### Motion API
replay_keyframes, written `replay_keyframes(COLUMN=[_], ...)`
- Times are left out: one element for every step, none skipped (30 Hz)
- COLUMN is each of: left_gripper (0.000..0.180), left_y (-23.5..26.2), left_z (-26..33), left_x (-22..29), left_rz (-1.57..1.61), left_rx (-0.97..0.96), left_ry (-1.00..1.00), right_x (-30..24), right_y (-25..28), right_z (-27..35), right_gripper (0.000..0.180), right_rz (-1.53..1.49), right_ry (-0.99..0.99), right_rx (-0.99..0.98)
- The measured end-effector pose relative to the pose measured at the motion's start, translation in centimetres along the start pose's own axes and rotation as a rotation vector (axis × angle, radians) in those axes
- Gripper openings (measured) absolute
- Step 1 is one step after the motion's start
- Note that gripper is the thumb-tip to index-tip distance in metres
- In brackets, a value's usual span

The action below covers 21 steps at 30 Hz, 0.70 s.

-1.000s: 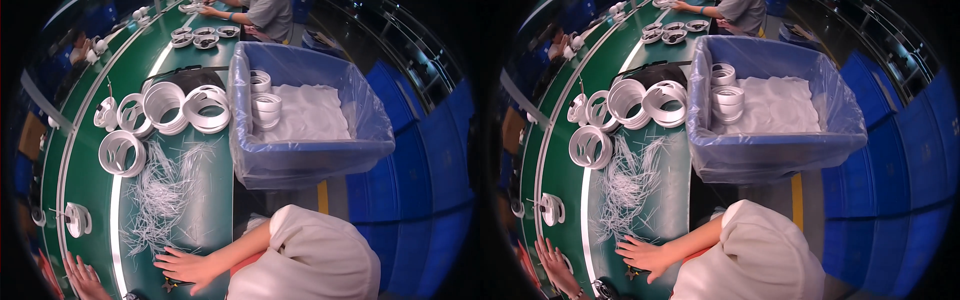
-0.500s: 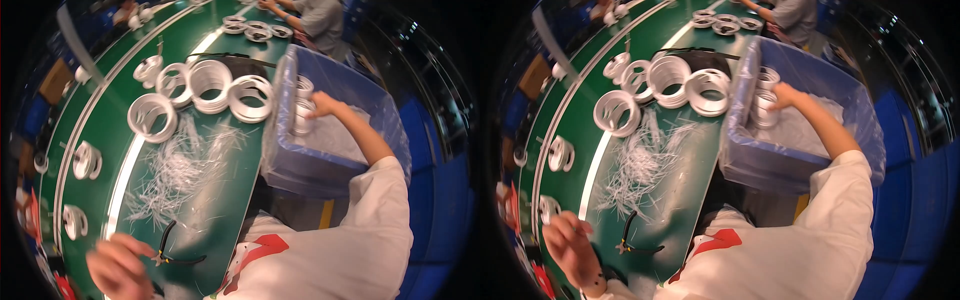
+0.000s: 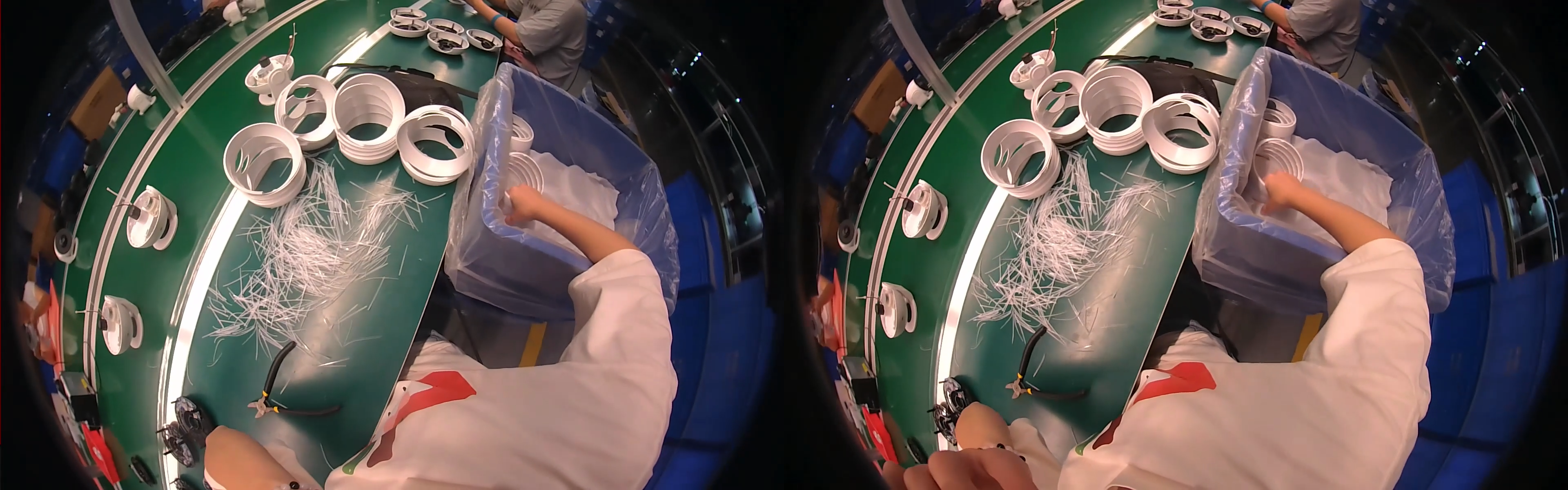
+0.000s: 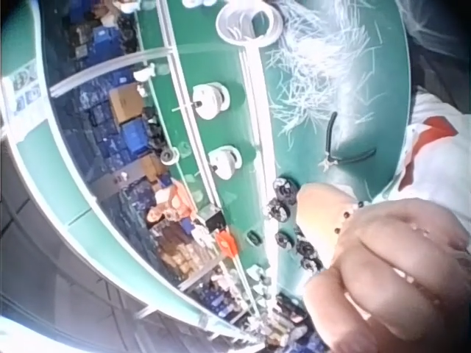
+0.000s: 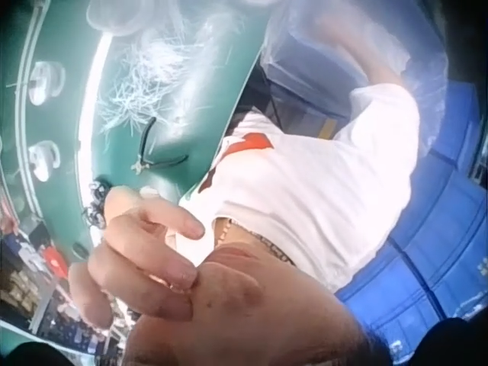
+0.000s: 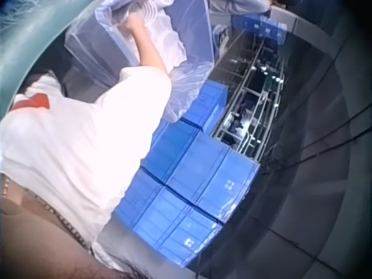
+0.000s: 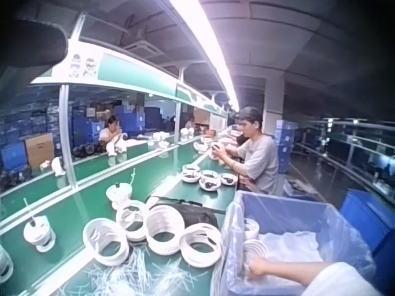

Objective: Assembling components of electronic light fixtures on an assembly line by trimming wires with pliers and fitting plastic housings.

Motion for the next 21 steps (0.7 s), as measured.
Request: replay_keyframes(left_gripper=[0.029,0.029,0.029,0.028,0.027,0.026,0.025,0.024,0.024,0.022,0.020,0.020,0.021,0.023,0.023,0.024,0.026,0.026,0.028,0.030,0.030], left_y=[-0.1,-0.3,-0.5,-0.5,-0.4,-0.3,-0.2,0.1,0.1,0.5,0.9,0.5,0.7,1.0,1.6,1.8,2.0,2.1,2.2,2.0,1.8], left_z=[-0.1,-0.1,0.0,0.2,0.4,0.6,1.0,1.4,1.6,1.5,1.4,2.1,2.7,3.2,3.7,4.0,4.1,4.1,3.9,3.8,3.9], left_x=[-0.1,-0.1,0.0,0.1,0.2,0.4,0.7,1.1,1.5,0.7,-0.1,1.4,1.6,1.5,1.3,1.4,1.3,1.1,1.2,1.2,1.2], left_rz=[0.067,0.132,0.132,0.090,0.047,0.002,-0.043,-0.088,-0.091,-0.095,-0.095,-0.130,-0.122,-0.106,-0.100,-0.068,-0.049,-0.052,0.003,0.052,0.050], left_rx=[-0.011,-0.021,-0.021,0.057,0.138,0.221,0.306,0.392,0.404,0.417,0.428,0.453,0.408,0.355,0.352,0.289,0.236,0.237,0.222,0.206,0.205], left_ry=[0.042,0.082,0.077,0.068,0.058,0.047,0.038,0.029,0.028,0.052,0.077,0.049,0.014,-0.014,-0.019,-0.086,-0.149,-0.149,-0.170,-0.189,-0.190], right_x=[-0.2,-0.6,-0.7,-1.2,-1.6,-1.9,-2.0,-1.8,-1.1,-0.8,-0.2,-1.8,-2.0,-2.3,-2.4,-1.9,-5.0,-7.4,-9.2,-10.0,-10.9], right_y=[-0.4,-0.7,-0.7,-0.5,-0.3,0.1,0.6,1.1,1.7,3.3,5.1,8.1,10.3,12.6,14.5,16.0,18.2,19.8,20.9,21.2,21.2], right_z=[0.1,0.1,-0.1,-0.2,-0.4,-0.7,-1.0,-1.4,-1.9,-1.6,-0.8,-0.5,0.2,1.5,3.0,4.0,5.7,7.4,9.3,10.4,11.3], right_gripper=[0.035,0.028,0.028,0.034,0.039,0.039,0.037,0.035,0.037,0.041,0.044,0.046,0.047,0.047,0.048,0.057,0.054,0.050,0.046,0.041,0.037], right_rz=[0.016,-0.008,-0.004,0.046,0.097,0.104,0.111,0.120,0.111,0.095,0.079,-0.038,-0.155,-0.224,-0.295,-0.446,-0.416,-0.454,-0.483,-0.654,-0.829], right_ry=[0.037,0.065,0.066,0.012,-0.040,-0.031,-0.030,-0.029,0.041,-0.036,-0.117,-0.050,-0.016,-0.074,-0.137,-0.039,-0.083,-0.059,-0.040,0.036,0.118], right_rx=[0.020,0.026,0.030,-0.004,-0.038,-0.038,-0.047,-0.056,-0.024,-0.057,-0.089,-0.009,0.063,0.169,0.274,0.348,0.423,0.557,0.696,0.806,0.910])
Point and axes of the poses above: each hand's wrist, its own z-axis away from the middle knuckle, its own y-axis out of the back of the hand, x = y × z, the point moved 5 cm from there along -z, towards the middle knuckle, and after that the axes turned 14 degrees about -z, right-handed, at the moved point
